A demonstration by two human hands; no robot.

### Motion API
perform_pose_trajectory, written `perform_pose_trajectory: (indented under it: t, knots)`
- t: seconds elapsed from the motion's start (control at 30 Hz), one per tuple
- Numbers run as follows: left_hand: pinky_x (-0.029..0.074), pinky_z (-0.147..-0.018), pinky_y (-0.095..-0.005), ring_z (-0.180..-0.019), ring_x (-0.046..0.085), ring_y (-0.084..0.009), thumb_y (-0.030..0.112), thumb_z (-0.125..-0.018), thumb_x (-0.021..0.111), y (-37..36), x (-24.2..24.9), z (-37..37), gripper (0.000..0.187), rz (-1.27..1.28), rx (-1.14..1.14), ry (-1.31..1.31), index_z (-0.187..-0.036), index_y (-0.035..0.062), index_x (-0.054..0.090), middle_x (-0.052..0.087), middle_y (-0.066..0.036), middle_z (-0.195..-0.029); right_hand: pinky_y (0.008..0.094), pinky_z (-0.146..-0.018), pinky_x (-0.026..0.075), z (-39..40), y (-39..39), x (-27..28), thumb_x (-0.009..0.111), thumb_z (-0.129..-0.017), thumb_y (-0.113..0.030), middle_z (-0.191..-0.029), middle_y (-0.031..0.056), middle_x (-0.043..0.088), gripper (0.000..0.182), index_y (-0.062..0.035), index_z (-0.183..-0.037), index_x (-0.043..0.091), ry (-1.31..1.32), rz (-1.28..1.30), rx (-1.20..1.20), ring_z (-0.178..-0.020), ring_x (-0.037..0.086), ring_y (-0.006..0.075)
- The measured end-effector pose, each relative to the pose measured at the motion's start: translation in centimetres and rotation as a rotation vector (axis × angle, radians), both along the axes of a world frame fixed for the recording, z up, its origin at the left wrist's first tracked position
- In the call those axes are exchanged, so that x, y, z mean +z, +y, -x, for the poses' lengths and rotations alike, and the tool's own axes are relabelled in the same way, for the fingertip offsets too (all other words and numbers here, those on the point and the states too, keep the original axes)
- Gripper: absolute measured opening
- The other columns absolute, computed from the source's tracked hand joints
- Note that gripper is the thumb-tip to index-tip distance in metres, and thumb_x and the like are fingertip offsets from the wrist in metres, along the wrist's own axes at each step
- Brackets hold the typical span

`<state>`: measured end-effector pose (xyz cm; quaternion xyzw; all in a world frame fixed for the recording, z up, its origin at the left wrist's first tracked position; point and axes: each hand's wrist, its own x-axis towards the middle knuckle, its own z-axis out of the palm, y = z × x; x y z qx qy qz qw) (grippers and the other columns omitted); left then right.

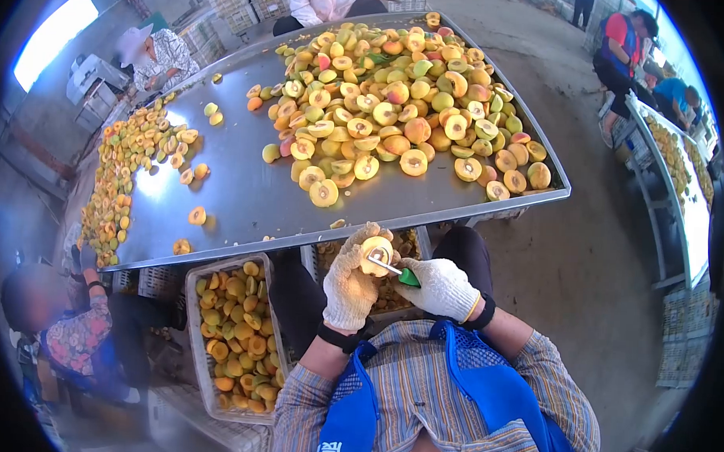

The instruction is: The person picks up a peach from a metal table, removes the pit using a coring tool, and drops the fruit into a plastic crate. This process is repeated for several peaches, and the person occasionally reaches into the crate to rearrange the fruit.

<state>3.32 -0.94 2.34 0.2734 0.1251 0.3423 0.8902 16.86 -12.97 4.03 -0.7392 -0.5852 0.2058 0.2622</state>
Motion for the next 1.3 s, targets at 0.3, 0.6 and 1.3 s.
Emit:
perform_pose_trajectory:
  t: [0.3, 0.6, 1.3]
  knots:
    - [0.054, -0.091, -0.0453, -0.104, 0.063, -0.031, 0.038, -0.103, 0.048, -1.8, -1.0, -0.7, 0.046, 0.068, 0.071, 0.016, -0.122, -0.0023, 0.06, 0.064, -0.019, -0.113, 0.0453, -0.065, 0.055, -0.3, 0.5, -2.7, 0.068, -0.083, -0.027, -0.079, 0.0156, 0.07, 0.025, -0.009, -0.1, 0.069, 0.001, 0.067, 0.01, -0.072, 0.069, 0.0356]
    - [0.058, -0.075, -0.0403, -0.088, 0.067, -0.0296, 0.044, -0.103, 0.046, -1.9, -2.1, -0.4, 0.047, 0.089, 0.156, 0.197, -0.113, 0.0018, 0.063, 0.068, -0.015, -0.1, 0.0452, -0.066, 0.055, 0.0, 1.6, -4.5, 0.063, -0.086, -0.027, -0.075, 0.0152, 0.069, 0.021, -0.0079, -0.085, 0.071, 0.012, 0.156, 0.069, -0.07, 0.068, 0.0356]
    - [0.058, -0.076, -0.0416, -0.081, 0.068, -0.032, 0.062, -0.099, 0.044, 1.3, 1.0, 0.6, 0.069, 0.056, -0.117, 0.226, -0.104, -0.0026, 0.068, 0.069, -0.02, -0.094, 0.0435, -0.056, 0.053, 0.0, 1.5, -2.9, 0.07, -0.084, -0.032, -0.063, 0.0163, 0.063, 0.028, -0.0056, -0.074, 0.068, 0.136, 0.092, 0.185, -0.059, 0.063, 0.0369]
